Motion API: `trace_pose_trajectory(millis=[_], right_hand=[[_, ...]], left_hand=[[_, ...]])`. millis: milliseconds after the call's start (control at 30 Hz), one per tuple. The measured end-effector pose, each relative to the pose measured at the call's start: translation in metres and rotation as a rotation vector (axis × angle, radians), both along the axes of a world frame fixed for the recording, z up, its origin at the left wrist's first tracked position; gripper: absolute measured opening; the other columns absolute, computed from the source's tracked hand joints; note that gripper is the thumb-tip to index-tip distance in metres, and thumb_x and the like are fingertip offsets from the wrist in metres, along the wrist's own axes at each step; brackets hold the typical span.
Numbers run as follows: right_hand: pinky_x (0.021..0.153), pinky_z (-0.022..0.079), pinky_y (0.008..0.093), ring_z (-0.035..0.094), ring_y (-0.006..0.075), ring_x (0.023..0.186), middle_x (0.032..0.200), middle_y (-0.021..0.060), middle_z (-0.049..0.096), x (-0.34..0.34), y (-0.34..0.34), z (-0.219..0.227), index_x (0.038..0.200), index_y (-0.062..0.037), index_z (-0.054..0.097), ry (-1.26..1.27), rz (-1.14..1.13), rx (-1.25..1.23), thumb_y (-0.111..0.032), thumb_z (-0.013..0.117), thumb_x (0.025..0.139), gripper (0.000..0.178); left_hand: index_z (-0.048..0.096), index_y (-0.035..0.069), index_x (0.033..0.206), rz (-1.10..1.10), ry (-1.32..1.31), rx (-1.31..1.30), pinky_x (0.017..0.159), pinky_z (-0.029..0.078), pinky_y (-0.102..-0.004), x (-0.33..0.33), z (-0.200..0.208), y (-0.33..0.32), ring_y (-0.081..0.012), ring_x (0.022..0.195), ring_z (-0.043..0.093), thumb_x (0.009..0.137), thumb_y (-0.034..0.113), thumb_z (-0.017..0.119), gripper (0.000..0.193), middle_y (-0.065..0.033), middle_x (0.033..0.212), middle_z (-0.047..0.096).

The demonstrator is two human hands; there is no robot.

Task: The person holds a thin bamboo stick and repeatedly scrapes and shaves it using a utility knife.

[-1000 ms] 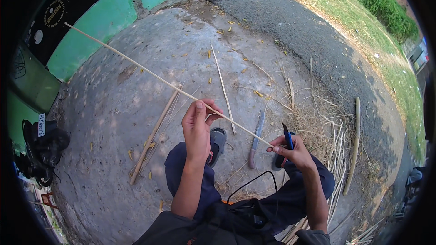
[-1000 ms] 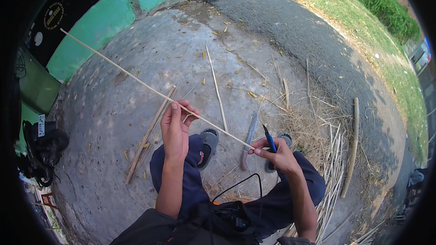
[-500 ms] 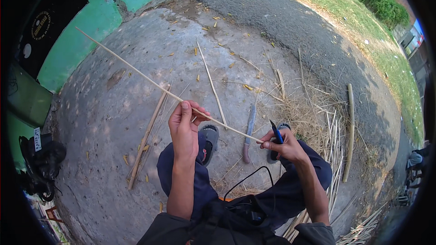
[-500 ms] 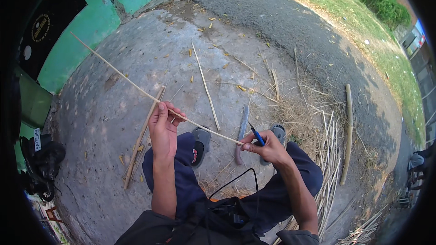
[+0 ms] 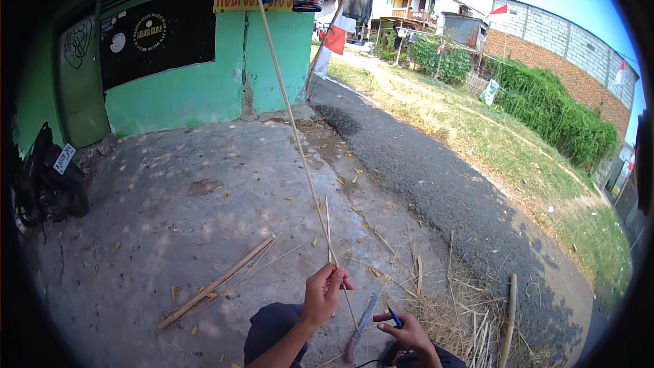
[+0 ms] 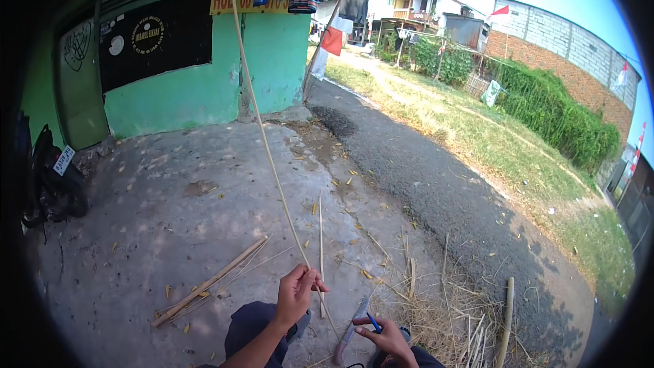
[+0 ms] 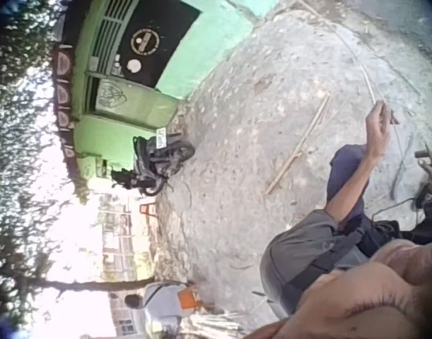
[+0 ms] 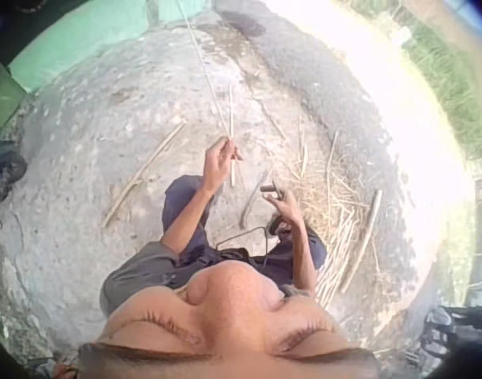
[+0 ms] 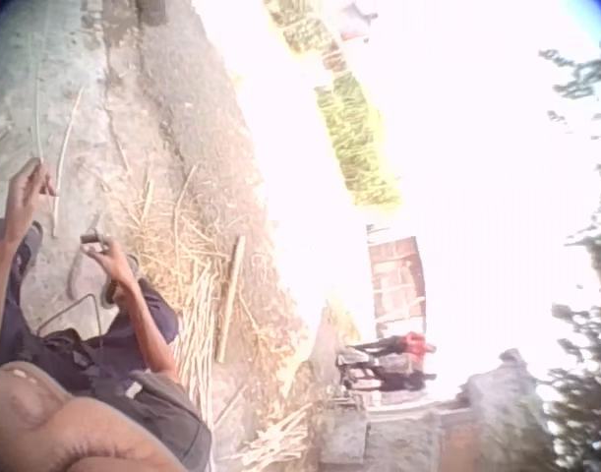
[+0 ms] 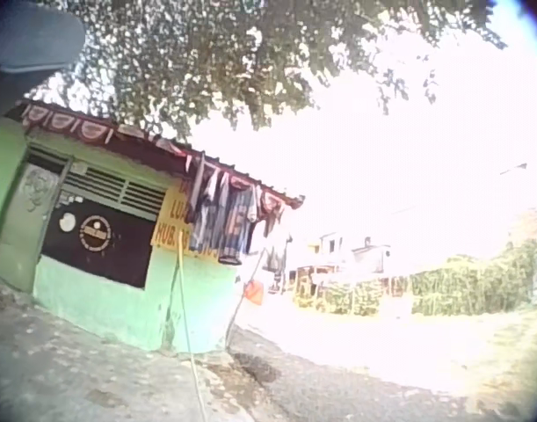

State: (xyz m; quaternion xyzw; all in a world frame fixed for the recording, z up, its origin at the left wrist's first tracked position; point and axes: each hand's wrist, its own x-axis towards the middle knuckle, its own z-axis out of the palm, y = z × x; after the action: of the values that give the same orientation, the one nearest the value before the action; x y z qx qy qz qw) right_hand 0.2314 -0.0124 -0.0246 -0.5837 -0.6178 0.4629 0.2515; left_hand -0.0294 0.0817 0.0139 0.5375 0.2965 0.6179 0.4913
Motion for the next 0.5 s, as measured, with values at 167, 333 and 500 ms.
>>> trace_pose_trajectory(millis=[167, 333, 500], right_hand=[[0.052, 0.037, 0.0205, 0.051, 0.0022, 0.061, 0.122, 0.0099, 0.077, 0.008, 0.005, 0.058, 0.135, -0.0023, 0.069, 0.515, -0.378, 0.233, -0.031, 0.073, 0.100, 0.045], [0.050, 0.028, 0.0200, 0.036, -0.0014, 0.057, 0.129, 0.0130, 0.074, -0.007, 0.027, 0.110, 0.142, 0.0008, 0.062, 0.874, -0.305, 0.366, -0.036, 0.074, 0.099, 0.057], [0.048, 0.026, 0.0199, 0.035, -0.0012, 0.053, 0.125, 0.0150, 0.074, -0.027, 0.019, 0.140, 0.141, 0.0012, 0.060, 0.881, -0.361, 0.447, -0.030, 0.077, 0.098, 0.056]], left_hand=[[0.062, -0.005, 0.095, -0.115, 0.148, 0.028, 0.057, 0.057, -0.0293, 0.000, 0.040, -0.021, -0.0139, 0.063, 0.068, 0.109, 0.011, 0.059, 0.021, -0.0080, 0.083, 0.063], [0.063, -0.005, 0.094, -0.238, 0.364, -0.002, 0.054, 0.055, -0.0277, 0.006, 0.066, -0.056, -0.0128, 0.061, 0.069, 0.106, 0.007, 0.059, 0.018, -0.0068, 0.078, 0.063], [0.065, -0.004, 0.097, -0.114, 0.611, 0.095, 0.052, 0.054, -0.0303, 0.006, 0.070, -0.096, -0.0198, 0.059, 0.067, 0.102, 0.007, 0.067, 0.012, -0.0129, 0.085, 0.064]])
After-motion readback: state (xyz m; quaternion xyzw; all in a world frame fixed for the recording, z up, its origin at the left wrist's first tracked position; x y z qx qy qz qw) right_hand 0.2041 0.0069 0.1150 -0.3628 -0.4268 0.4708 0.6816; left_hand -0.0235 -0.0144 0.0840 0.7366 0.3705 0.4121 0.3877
